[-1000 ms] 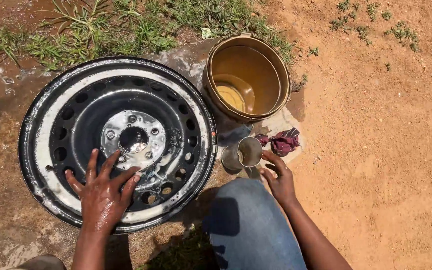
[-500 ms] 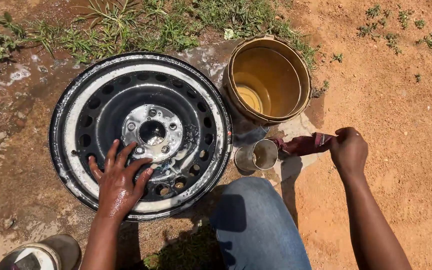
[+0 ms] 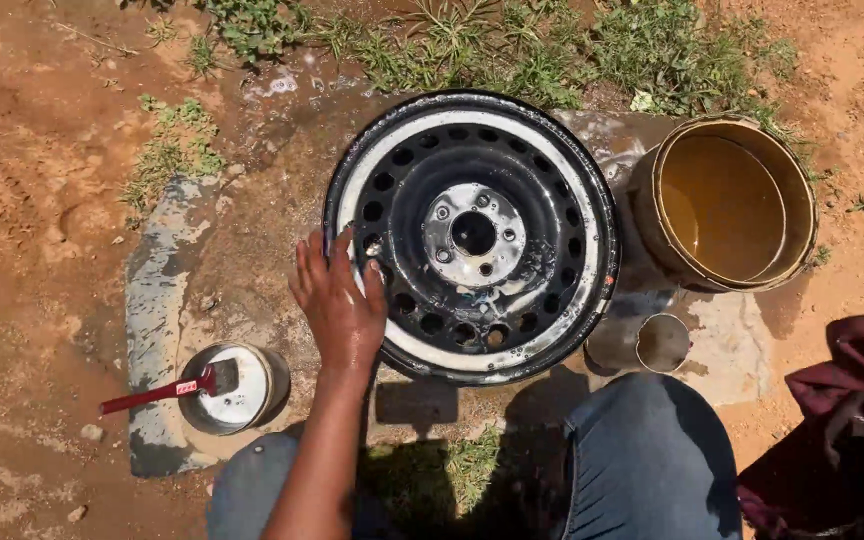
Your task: The person is cleaning and sanding a car wheel rim outdoors.
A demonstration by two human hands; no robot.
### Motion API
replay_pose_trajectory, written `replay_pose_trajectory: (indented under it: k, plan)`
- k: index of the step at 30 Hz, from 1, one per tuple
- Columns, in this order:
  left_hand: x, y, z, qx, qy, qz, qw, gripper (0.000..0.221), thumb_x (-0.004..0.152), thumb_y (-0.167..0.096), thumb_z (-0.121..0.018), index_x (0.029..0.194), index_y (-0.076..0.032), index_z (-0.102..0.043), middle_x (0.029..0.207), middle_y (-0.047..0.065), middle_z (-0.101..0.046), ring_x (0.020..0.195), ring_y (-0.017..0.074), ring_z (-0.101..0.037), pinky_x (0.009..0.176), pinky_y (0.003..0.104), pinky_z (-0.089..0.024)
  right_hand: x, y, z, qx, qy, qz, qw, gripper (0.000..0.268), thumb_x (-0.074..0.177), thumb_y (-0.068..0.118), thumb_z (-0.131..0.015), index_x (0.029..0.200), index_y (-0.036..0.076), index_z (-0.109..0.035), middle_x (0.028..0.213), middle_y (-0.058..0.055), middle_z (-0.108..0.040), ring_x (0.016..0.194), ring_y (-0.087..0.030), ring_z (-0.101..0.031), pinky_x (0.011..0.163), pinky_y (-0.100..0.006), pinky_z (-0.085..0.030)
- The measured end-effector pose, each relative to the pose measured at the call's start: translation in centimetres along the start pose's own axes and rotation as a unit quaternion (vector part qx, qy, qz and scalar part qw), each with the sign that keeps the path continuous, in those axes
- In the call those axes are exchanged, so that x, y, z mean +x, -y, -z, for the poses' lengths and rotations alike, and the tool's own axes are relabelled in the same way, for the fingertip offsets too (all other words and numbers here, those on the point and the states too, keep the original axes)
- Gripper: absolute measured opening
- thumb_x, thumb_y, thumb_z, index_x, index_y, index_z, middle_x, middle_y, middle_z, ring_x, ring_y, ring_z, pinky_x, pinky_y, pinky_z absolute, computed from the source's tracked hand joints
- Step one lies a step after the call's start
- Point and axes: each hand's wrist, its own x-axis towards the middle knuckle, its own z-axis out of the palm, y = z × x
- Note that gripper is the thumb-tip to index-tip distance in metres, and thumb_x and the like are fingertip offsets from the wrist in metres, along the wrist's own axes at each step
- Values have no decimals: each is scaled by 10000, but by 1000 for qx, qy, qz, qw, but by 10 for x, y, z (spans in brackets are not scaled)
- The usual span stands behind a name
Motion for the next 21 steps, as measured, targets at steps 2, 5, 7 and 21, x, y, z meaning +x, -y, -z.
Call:
replay_pose_trajectory:
  k: [2, 5, 7, 21]
  plan:
    - [-1, 18, -7, -20, -24, 49, 998, 558, 1030, -297, -549, 1504, -16, -464, 1557, 275, -378, 1496, 468, -320, 1206, 607, -235, 19, 20, -44, 3, 44, 28, 999, 139, 1037, 76, -640, 1099, -48, -650, 1053, -132, -661, 931, -178, -643, 913, -308, -541]
    - [-4, 33, -27, -171, -5, 144, 975, 761, 1031, -361, -558, 1551, 82, -222, 1537, 358, -284, 1384, 521, -389, 1098, 549, -375, 43, 72, -129, 1, 86, 57, 995, 144, 1016, 79, -642, 1106, -34, -646, 1078, -131, -654, 950, -189, -642, 932, -307, -542]
    - [4, 24, -24, -207, 40, 223, 952, 652, 1083, -342, -503, 1558, 28, -251, 1500, 342, -351, 1317, 511, -489, 1065, 533, -422, 68, 102, -175, -96, 329, 154, 927, 435, 892, 176, -681, 1317, 100, -637, 1246, -106, -698, 1146, -286, -683, 962, -421, -537]
    - [6, 34, -47, -164, -62, 194, 965, 450, 1011, -54, -510, 1448, 34, -446, 1267, 325, -627, 1106, 498, -635, 923, 520, -493, 82, 49, -352, -250, 429, 341, 798, 887, 993, 443, -483, 1525, -169, -124, 1597, -382, -100, 1516, -474, -108, 1233, -491, -87]
